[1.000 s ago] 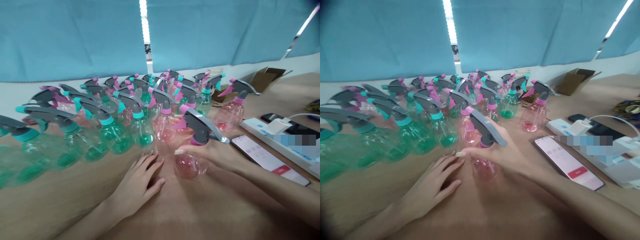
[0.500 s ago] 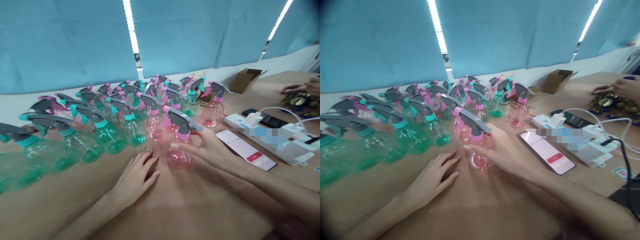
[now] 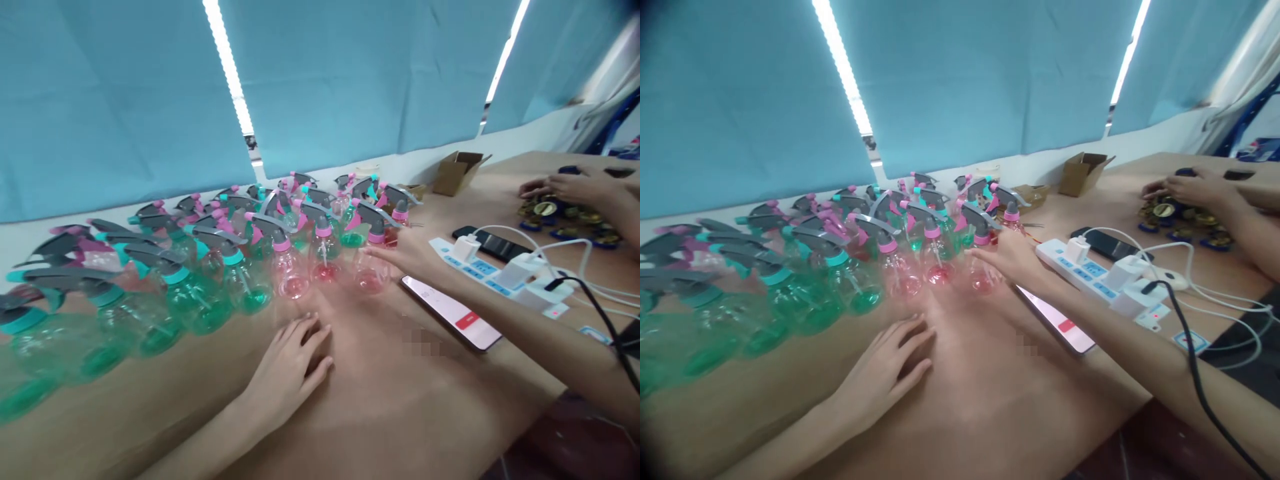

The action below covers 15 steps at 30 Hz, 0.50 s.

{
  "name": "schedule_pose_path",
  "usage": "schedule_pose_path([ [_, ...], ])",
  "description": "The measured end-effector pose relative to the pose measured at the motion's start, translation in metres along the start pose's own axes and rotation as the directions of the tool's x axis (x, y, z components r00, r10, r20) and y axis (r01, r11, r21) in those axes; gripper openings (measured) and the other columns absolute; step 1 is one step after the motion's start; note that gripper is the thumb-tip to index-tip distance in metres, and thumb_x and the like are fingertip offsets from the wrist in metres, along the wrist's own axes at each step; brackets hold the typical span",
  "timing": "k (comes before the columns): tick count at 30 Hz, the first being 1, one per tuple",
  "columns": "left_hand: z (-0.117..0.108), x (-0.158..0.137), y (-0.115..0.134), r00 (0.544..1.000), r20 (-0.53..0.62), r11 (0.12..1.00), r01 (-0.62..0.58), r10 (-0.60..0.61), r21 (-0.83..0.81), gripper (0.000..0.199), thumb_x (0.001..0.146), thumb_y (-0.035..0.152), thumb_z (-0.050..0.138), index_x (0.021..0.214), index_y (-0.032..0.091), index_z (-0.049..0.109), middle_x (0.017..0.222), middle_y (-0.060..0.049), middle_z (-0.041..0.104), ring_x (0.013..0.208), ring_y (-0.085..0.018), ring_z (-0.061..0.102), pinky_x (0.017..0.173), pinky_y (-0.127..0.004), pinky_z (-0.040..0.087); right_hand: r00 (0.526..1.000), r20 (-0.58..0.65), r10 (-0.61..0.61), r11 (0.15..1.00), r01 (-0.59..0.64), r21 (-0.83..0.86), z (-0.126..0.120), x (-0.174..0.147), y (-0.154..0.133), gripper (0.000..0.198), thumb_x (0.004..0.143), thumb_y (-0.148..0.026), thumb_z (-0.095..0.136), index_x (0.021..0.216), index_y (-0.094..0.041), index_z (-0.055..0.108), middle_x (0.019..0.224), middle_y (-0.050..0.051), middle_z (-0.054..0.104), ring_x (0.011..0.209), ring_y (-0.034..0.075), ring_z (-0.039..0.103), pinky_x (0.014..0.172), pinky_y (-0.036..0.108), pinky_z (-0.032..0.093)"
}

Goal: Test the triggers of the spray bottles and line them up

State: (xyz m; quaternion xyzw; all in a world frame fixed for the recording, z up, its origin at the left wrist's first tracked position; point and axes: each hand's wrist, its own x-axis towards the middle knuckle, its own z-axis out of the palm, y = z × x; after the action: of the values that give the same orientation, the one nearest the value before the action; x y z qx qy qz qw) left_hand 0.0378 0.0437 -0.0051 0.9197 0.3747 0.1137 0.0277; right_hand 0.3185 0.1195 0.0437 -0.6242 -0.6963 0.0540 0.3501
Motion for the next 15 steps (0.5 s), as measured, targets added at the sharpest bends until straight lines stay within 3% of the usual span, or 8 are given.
schedule_pose_path([
  [4, 0.001, 0.013, -0.001, 0.999, -0.049, 1.000, 0.015, -0.016, -0.025, 0.030, 0.095, 0.029, 0.047, 0.122, 0.021, 0.054, 0.129, -0.011, 0.054, 0.121, -0.030, 0.048, 0.097, -0.048, 0.041, 1.000, -0.023, 0.014, 0.999, -0.015, -0.043, 0.007, 0.022, 0.002, 0.033, 0.075, -0.052, 0.061, 0.067, -0.020, 0.052, 0.061, 0.003, 0.055, 0.059, 0.019, 0.053, 0.054, 0.030, 0.031],
  [15, 0.005, 0.031, -0.003, 0.999, -0.041, 0.999, 0.017, -0.019, -0.049, 0.030, 0.094, 0.025, 0.048, 0.123, 0.019, 0.051, 0.127, -0.011, 0.054, 0.117, -0.029, 0.050, 0.094, -0.048, 0.043, 0.999, -0.042, -0.019, 1.000, 0.019, -0.013, 0.018, 0.047, 0.002, 0.025, 0.074, -0.042, 0.064, 0.069, -0.019, 0.054, 0.065, 0.004, 0.060, 0.063, 0.018, 0.055, 0.058, 0.030, 0.036],
])
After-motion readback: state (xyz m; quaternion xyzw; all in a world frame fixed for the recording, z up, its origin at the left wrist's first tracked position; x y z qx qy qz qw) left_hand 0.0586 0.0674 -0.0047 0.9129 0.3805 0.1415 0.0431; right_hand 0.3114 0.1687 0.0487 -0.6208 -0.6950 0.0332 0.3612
